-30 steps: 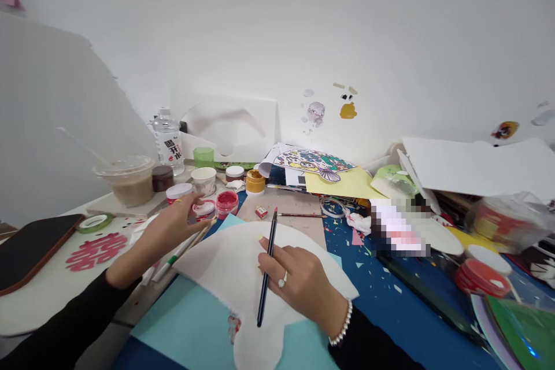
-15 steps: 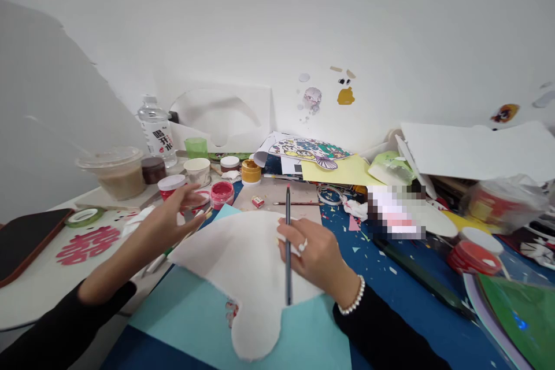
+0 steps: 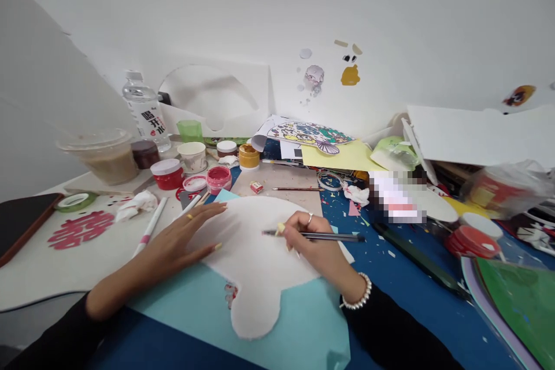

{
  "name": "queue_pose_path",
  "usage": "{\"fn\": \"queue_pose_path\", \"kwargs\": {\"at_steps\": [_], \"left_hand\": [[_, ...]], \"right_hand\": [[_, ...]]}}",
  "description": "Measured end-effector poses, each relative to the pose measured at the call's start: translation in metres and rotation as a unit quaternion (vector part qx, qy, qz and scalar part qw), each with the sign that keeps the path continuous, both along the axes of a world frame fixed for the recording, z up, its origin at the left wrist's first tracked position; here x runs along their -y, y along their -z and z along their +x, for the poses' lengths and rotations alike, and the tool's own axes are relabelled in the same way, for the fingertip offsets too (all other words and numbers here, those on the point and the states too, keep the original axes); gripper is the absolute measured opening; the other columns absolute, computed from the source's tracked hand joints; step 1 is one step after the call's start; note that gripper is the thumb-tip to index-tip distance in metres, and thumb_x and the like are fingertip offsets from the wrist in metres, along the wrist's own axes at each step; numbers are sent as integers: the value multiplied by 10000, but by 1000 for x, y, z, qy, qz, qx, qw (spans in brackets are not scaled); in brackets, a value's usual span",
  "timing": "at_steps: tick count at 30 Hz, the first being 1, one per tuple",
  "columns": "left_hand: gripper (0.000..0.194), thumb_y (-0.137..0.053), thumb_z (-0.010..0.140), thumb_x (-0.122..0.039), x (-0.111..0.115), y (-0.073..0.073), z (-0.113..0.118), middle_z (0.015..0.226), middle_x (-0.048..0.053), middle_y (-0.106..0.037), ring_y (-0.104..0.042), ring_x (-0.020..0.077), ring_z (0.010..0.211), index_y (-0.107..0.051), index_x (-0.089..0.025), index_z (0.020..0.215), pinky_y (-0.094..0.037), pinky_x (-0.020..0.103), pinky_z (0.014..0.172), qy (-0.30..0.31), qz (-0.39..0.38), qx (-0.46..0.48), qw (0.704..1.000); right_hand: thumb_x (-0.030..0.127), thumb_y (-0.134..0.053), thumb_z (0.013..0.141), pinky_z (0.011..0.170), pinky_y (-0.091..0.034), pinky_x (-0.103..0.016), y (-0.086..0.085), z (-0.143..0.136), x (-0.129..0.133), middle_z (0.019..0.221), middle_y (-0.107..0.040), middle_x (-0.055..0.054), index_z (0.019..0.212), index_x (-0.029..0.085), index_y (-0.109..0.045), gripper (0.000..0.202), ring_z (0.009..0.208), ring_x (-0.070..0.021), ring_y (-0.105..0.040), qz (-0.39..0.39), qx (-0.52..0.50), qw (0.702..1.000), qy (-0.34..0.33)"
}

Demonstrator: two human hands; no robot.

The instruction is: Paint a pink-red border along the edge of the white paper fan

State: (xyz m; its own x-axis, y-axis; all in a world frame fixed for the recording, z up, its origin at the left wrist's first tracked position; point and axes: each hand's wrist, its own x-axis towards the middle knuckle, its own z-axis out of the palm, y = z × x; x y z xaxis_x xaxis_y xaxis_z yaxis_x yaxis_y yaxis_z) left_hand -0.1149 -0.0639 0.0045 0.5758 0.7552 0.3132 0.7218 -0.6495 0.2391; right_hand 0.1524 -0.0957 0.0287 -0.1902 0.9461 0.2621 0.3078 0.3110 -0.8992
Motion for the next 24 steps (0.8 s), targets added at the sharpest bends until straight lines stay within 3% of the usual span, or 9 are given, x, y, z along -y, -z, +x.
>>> {"fn": "queue_pose_path", "kwargs": {"at_steps": [2,7,11,24], "left_hand": [[456,-405,832,-409,-9,4,1,1276,75,-424,-371,216,1178,-337,-219,1241,-274,393,998,-7,19,4,1000],[444,-403,830,-403,-12,11,-4,1252,78,-455,-388,209,1163,-362,-204,1225,-209,420,1026,-13,52,0,999],[475,-417,820,-423,-10,11,-6,1259,76,-452,-378,217,1173,-357,-204,1237,-213,438,1021,-14,43,-15,999],[461,-438,808,-418,-10,13,-9,1265,80,-450,-405,225,1154,-401,-194,1210,-305,409,985,3,31,14,999]], "right_hand": [[376,-505,782,408,-328,-186,4,-9,6,417,-464,46,596,152,-515,291,390,-55,-379,-41,-17,999,-15],[373,-536,764,402,-310,-176,17,-26,17,471,-513,47,612,169,-440,272,386,-44,-372,-112,-98,987,-67],[331,-606,716,410,-298,-174,24,-31,19,406,-424,83,563,180,-386,308,375,-40,-355,-125,-111,984,-67],[282,-537,741,412,-274,-190,35,-36,15,381,-425,73,547,199,-350,282,355,-55,-338,-145,-124,980,-56]]}}
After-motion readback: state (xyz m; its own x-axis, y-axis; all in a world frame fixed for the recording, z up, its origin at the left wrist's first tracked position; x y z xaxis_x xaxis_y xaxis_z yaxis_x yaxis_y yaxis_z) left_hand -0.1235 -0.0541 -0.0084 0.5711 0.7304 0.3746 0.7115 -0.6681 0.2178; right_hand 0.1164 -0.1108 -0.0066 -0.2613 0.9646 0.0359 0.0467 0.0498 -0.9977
